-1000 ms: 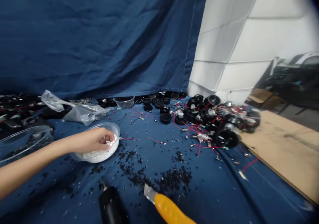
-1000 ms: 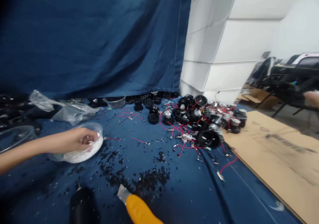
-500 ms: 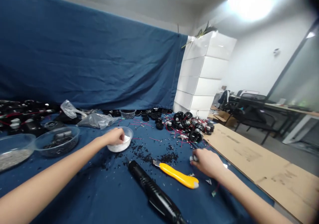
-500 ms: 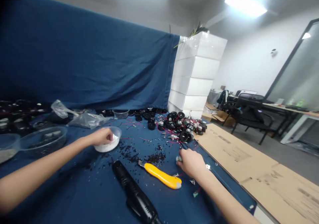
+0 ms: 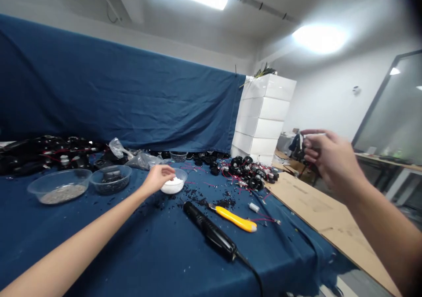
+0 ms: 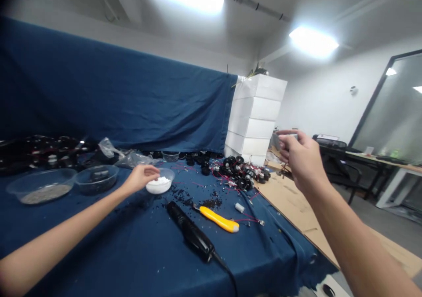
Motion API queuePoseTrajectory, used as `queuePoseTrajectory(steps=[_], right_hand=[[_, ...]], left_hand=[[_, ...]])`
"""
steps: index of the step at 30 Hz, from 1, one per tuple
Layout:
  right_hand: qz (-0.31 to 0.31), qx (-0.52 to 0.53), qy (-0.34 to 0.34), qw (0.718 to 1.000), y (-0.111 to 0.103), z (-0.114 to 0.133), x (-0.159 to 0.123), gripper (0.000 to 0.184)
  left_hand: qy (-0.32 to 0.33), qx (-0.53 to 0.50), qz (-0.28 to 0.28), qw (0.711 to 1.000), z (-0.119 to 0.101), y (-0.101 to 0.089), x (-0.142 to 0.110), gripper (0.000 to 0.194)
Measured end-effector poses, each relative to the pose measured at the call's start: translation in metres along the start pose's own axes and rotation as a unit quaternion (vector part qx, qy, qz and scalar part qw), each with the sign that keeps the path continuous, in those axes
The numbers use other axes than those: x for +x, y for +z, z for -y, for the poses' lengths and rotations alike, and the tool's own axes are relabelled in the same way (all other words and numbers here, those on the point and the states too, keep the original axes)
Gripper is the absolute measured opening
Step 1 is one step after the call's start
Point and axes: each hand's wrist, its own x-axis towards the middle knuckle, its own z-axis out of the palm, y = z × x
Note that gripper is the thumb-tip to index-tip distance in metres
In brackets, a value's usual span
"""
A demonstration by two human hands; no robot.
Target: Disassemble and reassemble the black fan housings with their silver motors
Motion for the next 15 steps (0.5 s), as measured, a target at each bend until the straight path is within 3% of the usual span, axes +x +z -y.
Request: queuePoseTrajectory(steps=[2, 4, 6, 8, 10, 12, 15], right_hand=[[0.081, 0.100, 0.000, 0.992, 0.013, 0.032, -0.030, 0.026], [0.186, 0.162, 0.007, 0.969, 0.046, 0.054, -0.075, 0.034], [0.364, 0.261, 0.061, 0.892, 0.095, 0.063, -0.125, 0.046], [0.456, 0.298, 0.114, 0.831, 0.153, 0.058, -0.169, 0.054], [0.495, 0.300, 0.153, 0.801, 0.209, 0.045, -0.201, 0.043], [0.492, 0.292, 0.170, 0.803, 0.251, 0.029, -0.218, 0.027], [0.466, 0.281, 0.146, 0.826, 0.283, 0.009, -0.225, 0.021]], left_hand=[[0.019, -0.049, 0.008, 0.999, 0.001, 0.003, -0.028, 0.023], [0.023, -0.090, 0.024, 0.995, 0.010, 0.009, -0.059, 0.021], [0.013, -0.122, 0.035, 0.992, 0.025, 0.013, -0.085, 0.019], [-0.004, -0.144, 0.037, 0.989, 0.042, 0.013, -0.100, 0.017], [-0.025, -0.163, 0.026, 0.986, 0.059, 0.010, -0.105, 0.016], [-0.045, -0.185, 0.005, 0.982, 0.072, 0.005, -0.101, 0.017], [-0.068, -0.226, -0.010, 0.972, 0.080, 0.005, -0.094, 0.019]])
